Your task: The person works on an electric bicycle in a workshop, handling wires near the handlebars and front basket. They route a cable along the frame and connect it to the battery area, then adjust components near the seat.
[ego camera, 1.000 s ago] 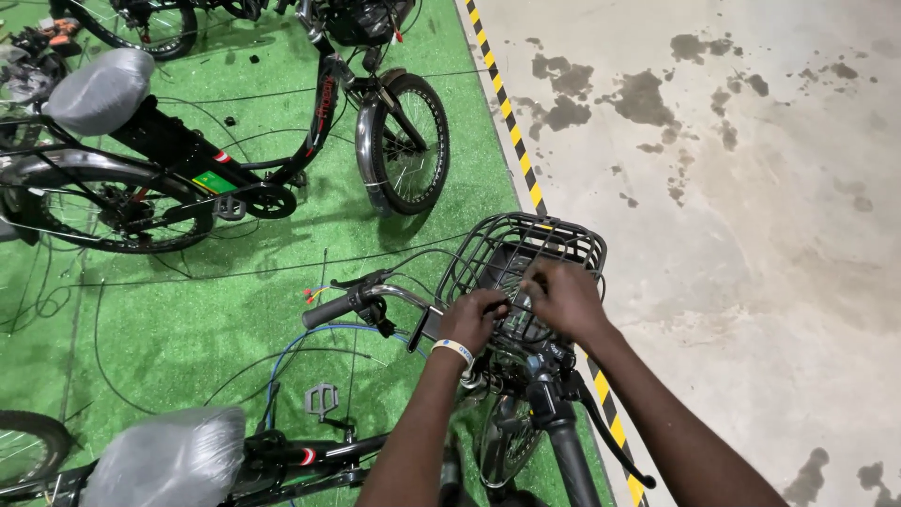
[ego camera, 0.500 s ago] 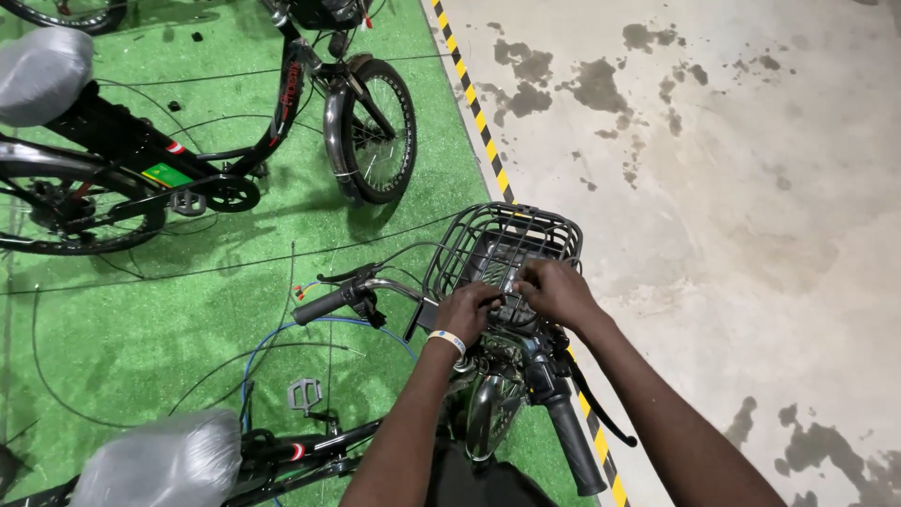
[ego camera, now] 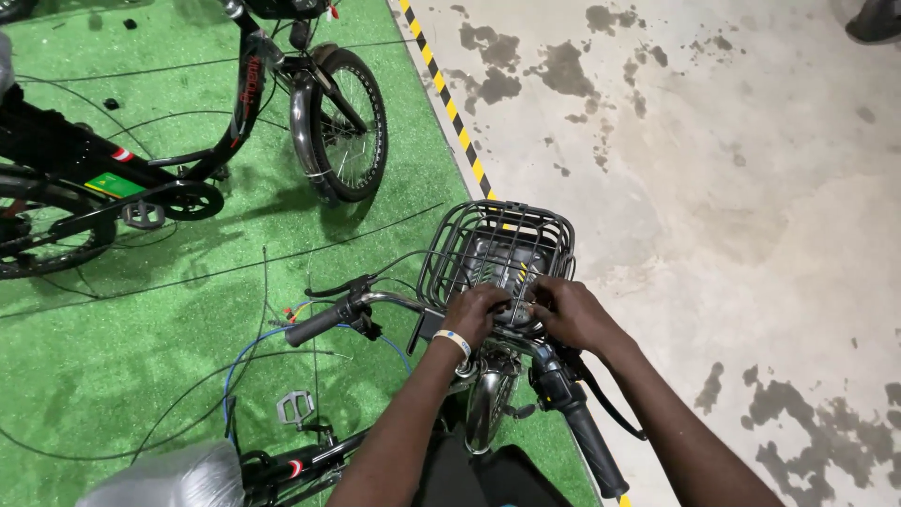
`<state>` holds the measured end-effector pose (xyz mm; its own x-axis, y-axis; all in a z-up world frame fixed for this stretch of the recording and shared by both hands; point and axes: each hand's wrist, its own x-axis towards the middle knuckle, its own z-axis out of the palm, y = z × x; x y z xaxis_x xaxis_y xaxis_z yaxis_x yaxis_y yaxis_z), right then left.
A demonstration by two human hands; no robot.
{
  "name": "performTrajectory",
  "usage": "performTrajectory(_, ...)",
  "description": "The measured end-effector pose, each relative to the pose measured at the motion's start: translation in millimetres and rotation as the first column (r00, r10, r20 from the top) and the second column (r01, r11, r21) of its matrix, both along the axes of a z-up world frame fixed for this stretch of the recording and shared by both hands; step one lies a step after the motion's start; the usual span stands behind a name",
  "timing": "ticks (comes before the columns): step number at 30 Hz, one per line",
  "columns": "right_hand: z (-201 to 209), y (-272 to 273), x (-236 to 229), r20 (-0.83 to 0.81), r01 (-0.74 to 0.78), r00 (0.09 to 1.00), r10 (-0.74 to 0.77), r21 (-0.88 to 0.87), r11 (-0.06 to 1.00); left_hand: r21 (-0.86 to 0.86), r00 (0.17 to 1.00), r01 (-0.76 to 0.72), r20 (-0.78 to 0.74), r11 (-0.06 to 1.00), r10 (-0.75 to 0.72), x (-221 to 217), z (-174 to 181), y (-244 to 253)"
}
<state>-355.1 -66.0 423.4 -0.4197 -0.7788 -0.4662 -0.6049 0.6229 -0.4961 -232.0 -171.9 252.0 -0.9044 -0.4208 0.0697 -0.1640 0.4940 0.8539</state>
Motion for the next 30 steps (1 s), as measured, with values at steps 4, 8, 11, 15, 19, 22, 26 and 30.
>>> performTrajectory(4, -50, 2, -18, -0.124, -0.065, 0.990, 0.069, 0.040, 0.997, -0.035, 0.994, 0.109, 0.012, 0.993, -0.108, 2, 26, 3)
performTrajectory(8, -13, -5, -2, -0.078, 0.044, 0.996, -0.045, -0.023, 0.999, 0.007, 0.992, 0.121, -0.032, 0.993, -0.121, 12, 46, -2)
performTrajectory(11, -1, 7, 0, 0.025, 0.305, 0.952, -0.304, -0.114, 0.945, 0.043, 0.990, 0.128, 0.046, 0.991, -0.130, 12, 46, -3)
performTrajectory(15, -14, 24, 9, 0.064, 0.402, 0.916, -0.397, -0.094, 0.911, -0.021, 0.965, 0.161, 0.212, 0.987, -0.153, -8, -23, 3)
performTrajectory(19, -2, 14, 8, 0.091, 0.412, 0.909, -0.406, -0.058, 0.909, -0.159, 0.946, 0.211, 0.281, 0.964, -0.161, -16, -38, -3)
performTrajectory(22, 12, -2, 5, 0.007, 0.229, 0.973, -0.230, 0.077, 0.971, -0.191, 0.958, 0.231, 0.215, 0.954, -0.189, -10, -33, 1)
performTrajectory(26, -20, -20, -5, -0.312, -0.179, 0.902, 0.298, 0.356, 0.917, -0.150, 0.972, 0.230, 0.081, 0.961, -0.220, -3, 7, -2)
performTrajectory(30, -39, -17, -11, -0.255, -0.250, 0.897, 0.361, 0.379, 0.891, -0.149, 0.981, 0.183, 0.097, 0.972, -0.170, -6, -5, 0)
